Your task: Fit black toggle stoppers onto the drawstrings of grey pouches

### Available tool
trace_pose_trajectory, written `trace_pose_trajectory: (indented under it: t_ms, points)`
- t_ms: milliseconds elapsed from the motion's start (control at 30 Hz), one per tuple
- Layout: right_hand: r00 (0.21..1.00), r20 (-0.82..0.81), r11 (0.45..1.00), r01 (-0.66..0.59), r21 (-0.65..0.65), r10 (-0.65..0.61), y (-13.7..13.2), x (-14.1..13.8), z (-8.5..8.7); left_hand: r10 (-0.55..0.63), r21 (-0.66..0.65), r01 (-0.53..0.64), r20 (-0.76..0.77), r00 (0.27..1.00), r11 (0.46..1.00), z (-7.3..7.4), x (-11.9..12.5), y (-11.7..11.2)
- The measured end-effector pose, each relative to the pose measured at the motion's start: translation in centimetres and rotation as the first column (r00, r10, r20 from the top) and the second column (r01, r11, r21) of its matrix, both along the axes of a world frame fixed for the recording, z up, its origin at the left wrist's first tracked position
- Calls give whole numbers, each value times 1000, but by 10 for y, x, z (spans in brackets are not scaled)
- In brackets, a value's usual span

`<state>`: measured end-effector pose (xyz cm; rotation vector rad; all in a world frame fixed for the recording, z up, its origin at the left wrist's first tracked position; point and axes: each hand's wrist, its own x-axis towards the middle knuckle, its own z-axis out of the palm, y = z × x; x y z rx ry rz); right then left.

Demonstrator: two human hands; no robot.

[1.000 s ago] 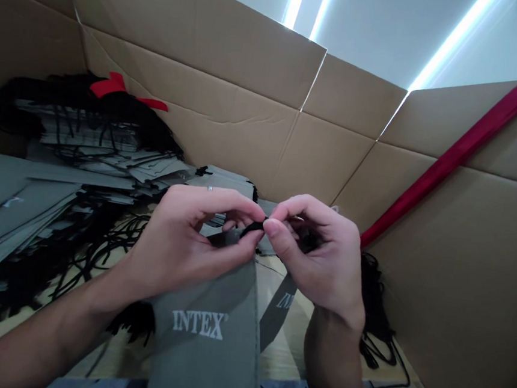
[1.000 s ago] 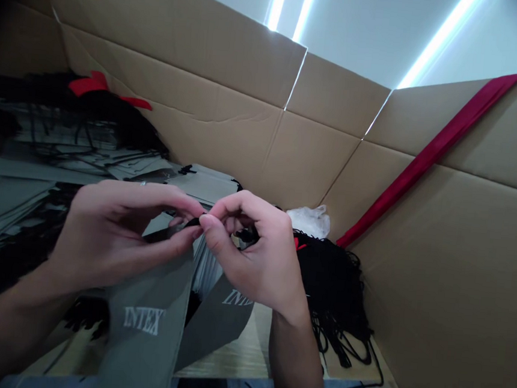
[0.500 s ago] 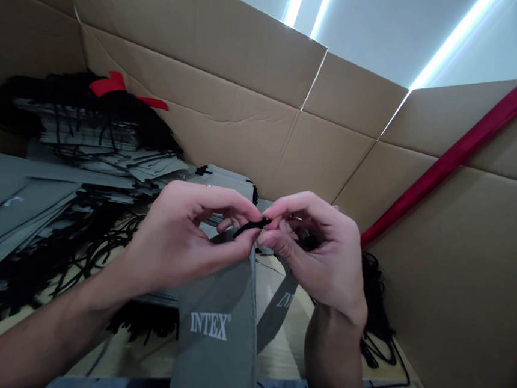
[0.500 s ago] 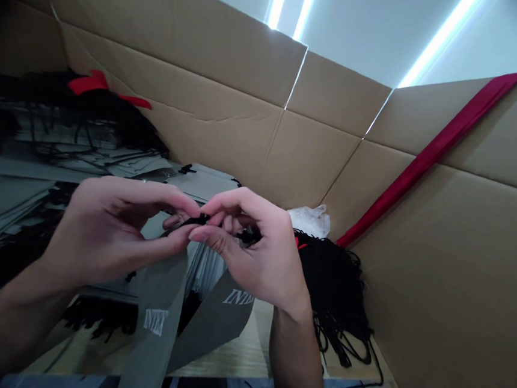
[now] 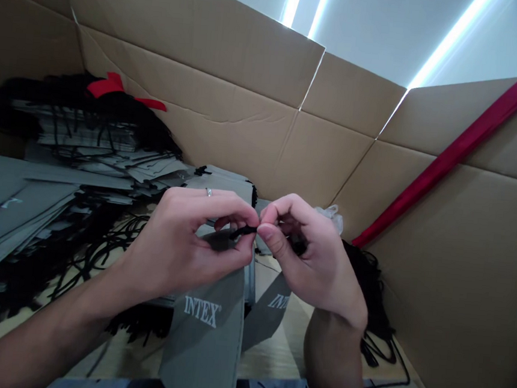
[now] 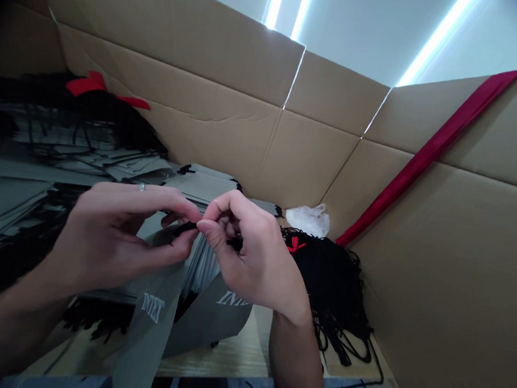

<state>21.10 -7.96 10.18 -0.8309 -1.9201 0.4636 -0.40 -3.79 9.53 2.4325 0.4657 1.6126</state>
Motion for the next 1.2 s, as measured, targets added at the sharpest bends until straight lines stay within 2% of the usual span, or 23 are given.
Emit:
trace_pose_trajectory:
  t_ms: [300, 433, 633, 800, 1100, 1200]
  points:
    - [998, -34, 999, 50, 4, -50, -2, 0, 0, -6, -97, 1, -49, 999, 995, 2, -3, -1]
    - [997, -66, 996, 24, -89, -30, -2, 0, 2, -79, -206, 72, -25, 997, 976, 1, -2, -1]
    - [990, -141, 985, -48, -164, 25, 2, 3, 7, -199, -397, 187, 13, 980, 899, 7, -5, 2]
    - [991, -134, 992, -38, -122, 21, 0, 8, 9, -289, -525, 260, 27, 957, 810, 13, -10, 7]
    - [989, -91, 991, -121, -50, 116, 5, 11, 1, -386, -643, 315, 32, 922, 698, 15, -11, 12]
    - [986, -80, 988, -152, -28, 149, 7, 12, 0, -408, -656, 329, 36, 912, 679, 14, -12, 13]
